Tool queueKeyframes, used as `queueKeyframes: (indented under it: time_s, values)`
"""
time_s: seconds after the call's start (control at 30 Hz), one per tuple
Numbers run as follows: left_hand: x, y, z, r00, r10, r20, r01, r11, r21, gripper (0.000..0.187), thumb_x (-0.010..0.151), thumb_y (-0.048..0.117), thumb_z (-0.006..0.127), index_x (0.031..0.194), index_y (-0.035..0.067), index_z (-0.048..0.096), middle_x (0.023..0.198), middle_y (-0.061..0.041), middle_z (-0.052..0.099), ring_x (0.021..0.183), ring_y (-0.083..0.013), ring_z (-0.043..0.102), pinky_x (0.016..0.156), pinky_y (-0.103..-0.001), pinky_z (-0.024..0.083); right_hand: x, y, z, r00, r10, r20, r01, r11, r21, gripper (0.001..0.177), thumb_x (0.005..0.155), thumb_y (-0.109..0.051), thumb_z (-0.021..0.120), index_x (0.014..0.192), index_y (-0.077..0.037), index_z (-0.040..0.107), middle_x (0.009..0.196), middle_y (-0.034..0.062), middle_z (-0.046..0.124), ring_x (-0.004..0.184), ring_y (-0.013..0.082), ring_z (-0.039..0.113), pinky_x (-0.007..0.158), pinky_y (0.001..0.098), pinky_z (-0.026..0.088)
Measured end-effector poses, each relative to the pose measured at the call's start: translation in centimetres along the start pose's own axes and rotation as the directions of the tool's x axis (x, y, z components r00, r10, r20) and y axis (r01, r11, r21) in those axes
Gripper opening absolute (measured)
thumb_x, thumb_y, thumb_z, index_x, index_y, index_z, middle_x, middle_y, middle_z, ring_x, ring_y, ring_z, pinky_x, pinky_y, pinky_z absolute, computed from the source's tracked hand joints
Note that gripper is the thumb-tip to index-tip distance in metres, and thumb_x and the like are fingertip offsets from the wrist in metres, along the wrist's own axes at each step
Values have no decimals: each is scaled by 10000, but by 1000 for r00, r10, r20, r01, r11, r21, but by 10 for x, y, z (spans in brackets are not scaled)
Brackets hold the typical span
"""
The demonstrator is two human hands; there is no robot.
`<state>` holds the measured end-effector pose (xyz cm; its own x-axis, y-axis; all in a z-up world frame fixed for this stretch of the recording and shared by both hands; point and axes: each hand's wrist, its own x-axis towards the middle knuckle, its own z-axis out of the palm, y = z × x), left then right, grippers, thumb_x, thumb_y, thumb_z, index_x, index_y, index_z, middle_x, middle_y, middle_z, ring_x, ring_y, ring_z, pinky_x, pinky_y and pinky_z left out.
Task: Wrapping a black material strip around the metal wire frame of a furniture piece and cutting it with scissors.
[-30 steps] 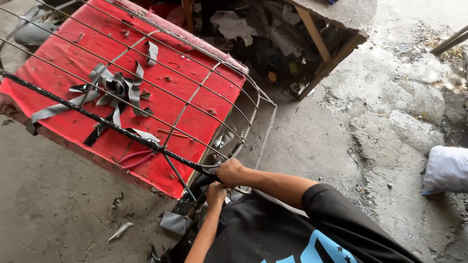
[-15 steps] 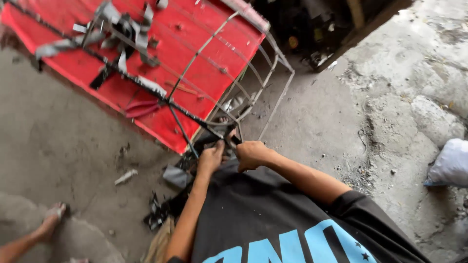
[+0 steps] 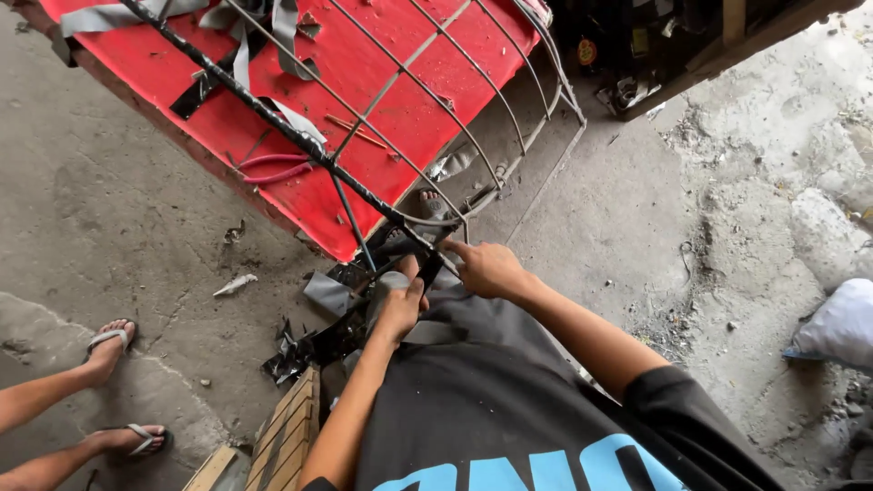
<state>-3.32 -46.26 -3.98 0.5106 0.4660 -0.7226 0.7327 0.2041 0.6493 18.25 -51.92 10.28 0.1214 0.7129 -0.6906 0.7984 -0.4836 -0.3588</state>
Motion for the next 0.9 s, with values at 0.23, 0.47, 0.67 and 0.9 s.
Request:
queueKeyframes:
  time_s: [0.23,0.47,0.67,0.9]
  values:
    - [82,-11,31,995,25,93,-24,1000,-10,521,1009,375,448,696,68,730,690,-197,679,671,-315,645,608,-442,520,64,19,3,990,-86,108,45,941,335,486,1028,-386,487,1409,-113,615,972,245,776,1043,471,719,933,607,554]
    - [164,-32,67,1000,-16,-27,-3,805,-593,366,977,232,443,1007,-62,660,876,-190,722,895,-321,651,881,-474,464,81,39,27,950,-292,-108,312,894,321,328,980,-387,626,1224,-184,709,925,220,759,971,433,736,835,556,595]
    - [192,-1,59,965,86,249,216,287,-933,255,1050,428,486,978,183,495,788,18,481,717,-182,544,786,-349,498,75,41,24,937,-277,-214,306,945,117,310,1006,-479,604,1181,-262,740,898,176,756,931,405,732,821,547,588]
    - [121,43,12,989,1,145,69,876,-477,288,968,480,566,1029,210,647,925,-49,640,948,-271,629,909,-408,522,119,50,50,978,-188,87,207,907,-366,322,852,-470,659,1025,-218,760,872,71,778,870,283,780,735,437,643]
